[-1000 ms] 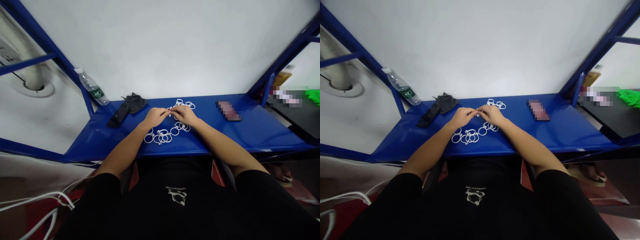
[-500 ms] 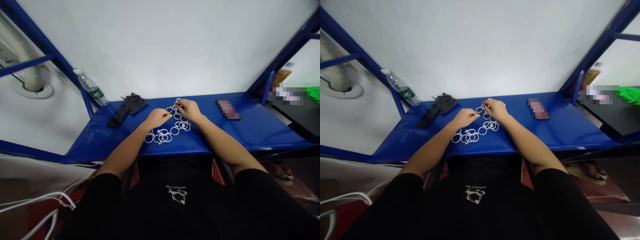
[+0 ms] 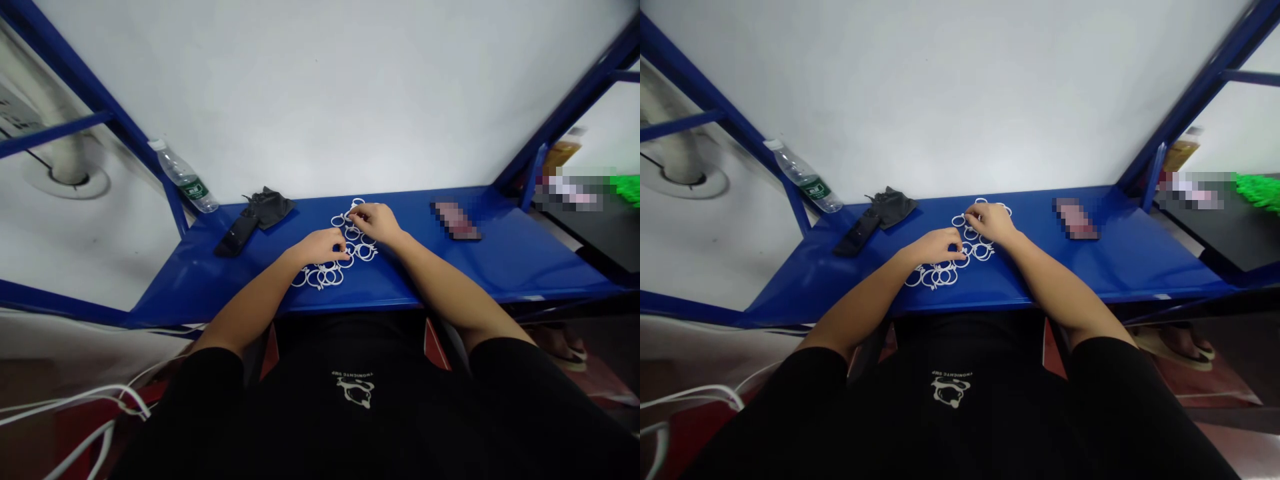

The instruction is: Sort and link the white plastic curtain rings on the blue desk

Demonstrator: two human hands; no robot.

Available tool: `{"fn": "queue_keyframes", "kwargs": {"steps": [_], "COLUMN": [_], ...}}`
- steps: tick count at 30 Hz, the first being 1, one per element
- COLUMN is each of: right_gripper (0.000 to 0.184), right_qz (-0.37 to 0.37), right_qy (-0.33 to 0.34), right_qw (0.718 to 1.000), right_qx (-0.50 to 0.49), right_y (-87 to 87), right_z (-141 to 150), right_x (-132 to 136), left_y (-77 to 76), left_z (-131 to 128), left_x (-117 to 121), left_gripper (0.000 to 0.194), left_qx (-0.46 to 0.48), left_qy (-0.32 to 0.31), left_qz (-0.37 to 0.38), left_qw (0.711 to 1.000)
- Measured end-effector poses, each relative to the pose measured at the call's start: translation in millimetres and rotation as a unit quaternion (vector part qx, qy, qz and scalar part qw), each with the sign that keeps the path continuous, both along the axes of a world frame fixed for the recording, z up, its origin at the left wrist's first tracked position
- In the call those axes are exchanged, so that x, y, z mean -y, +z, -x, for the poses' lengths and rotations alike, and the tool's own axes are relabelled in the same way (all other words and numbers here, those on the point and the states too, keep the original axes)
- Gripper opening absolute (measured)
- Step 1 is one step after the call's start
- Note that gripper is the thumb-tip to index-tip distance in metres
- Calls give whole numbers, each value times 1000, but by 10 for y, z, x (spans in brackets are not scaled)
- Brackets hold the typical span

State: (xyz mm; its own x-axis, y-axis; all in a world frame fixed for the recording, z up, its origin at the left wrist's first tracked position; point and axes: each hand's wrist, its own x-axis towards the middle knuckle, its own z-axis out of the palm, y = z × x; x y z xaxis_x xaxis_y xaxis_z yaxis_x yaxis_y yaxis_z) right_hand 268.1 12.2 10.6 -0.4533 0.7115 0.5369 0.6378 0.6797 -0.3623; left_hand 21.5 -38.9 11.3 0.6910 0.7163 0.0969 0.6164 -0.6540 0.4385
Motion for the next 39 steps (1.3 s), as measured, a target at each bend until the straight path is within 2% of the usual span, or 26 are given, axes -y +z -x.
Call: {"fn": "queue_keyframes", "kwargs": {"steps": [5,13,16,21,29,35,39], "right_gripper": [24,21,19,15,19,17,18], "right_qz": [15,65,77,66,68,77,82], "right_qy": [31,153,179,185,176,192,202], "right_qw": [999,984,976,974,982,978,976], "right_qx": [8,60,93,116,25,-14,-18], "right_y": [-3,8,-21,-62,-4,-60,-92], "right_z": [-16,-3,21,61,76,118,138], "right_x": [6,35,35,28,110,132,136], "left_y": [14,-42,-75,-84,-29,28,34], "left_z": [68,166,188,193,162,113,78], "left_x": [-20,-147,-188,-194,-142,-52,-24], "left_gripper": [23,35,40,37,31,18,16], "left_qx": [7,0,4,19,51,68,58], "left_qy": [5,56,68,68,87,104,116], "left_qz": [10,-4,-9,-19,-54,-75,-78], "left_qw": [1000,998,998,997,993,989,988]}}
